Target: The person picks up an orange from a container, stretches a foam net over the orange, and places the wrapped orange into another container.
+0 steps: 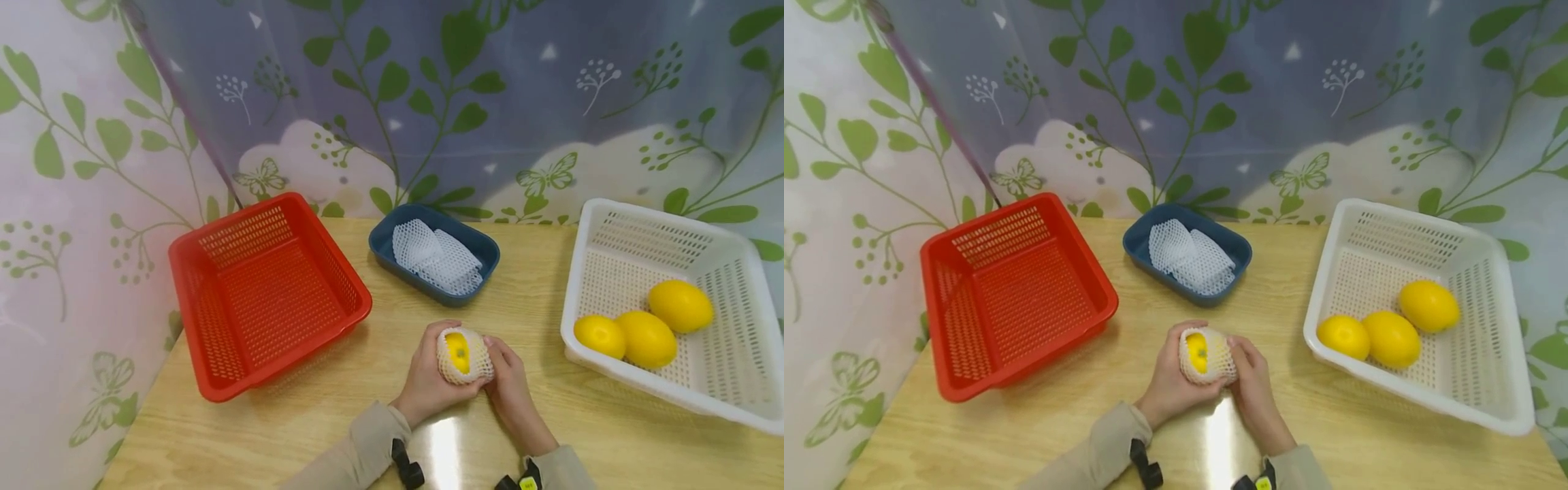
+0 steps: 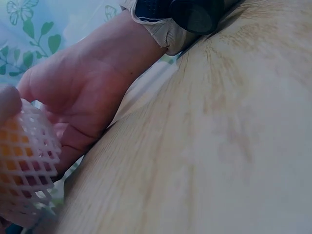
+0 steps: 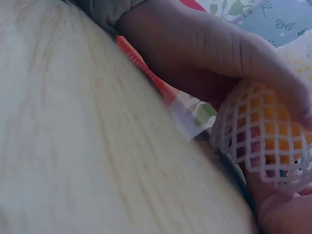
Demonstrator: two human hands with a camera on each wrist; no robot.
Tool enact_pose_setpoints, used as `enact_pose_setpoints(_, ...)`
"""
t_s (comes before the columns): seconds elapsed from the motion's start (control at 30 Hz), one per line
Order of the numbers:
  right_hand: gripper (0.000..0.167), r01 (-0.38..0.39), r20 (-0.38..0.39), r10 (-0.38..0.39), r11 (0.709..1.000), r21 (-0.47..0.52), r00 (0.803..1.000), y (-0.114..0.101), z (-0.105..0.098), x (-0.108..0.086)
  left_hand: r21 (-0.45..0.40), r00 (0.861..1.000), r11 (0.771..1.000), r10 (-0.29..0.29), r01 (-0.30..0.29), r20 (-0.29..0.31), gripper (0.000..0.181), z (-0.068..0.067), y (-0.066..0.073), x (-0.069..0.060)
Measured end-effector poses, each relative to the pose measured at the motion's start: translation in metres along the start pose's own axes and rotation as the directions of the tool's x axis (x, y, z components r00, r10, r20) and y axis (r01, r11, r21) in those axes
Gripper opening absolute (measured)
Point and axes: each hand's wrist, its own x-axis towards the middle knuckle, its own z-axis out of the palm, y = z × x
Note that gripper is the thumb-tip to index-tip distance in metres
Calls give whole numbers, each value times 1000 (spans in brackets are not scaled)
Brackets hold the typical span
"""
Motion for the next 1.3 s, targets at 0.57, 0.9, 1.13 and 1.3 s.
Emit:
enact_pose_setpoints(0.57, 29, 32, -12, -32, 999, 27, 999, 1, -1, 1, -121, 987, 980, -159, 156, -14, 92, -11, 41, 10)
enact_pose_setpoints(0.9, 20, 193, -43, -217, 928, -320, 975, 6, 0, 1, -135, 980, 975, -187, 175, -74, 84, -13, 42, 7)
enact_pose_setpoints(1.13, 27, 368, 83, -363, 854, -368, 928, 4, -2, 1, -144, 980, 974, -187, 176, -68, 88, -13, 41, 8)
enact_pose_setpoints(1.3, 33, 411, 214, -364, 878, -246, 906, 3, -3, -1, -150, 975, 970, -207, 194, -77, 90, -14, 42, 8)
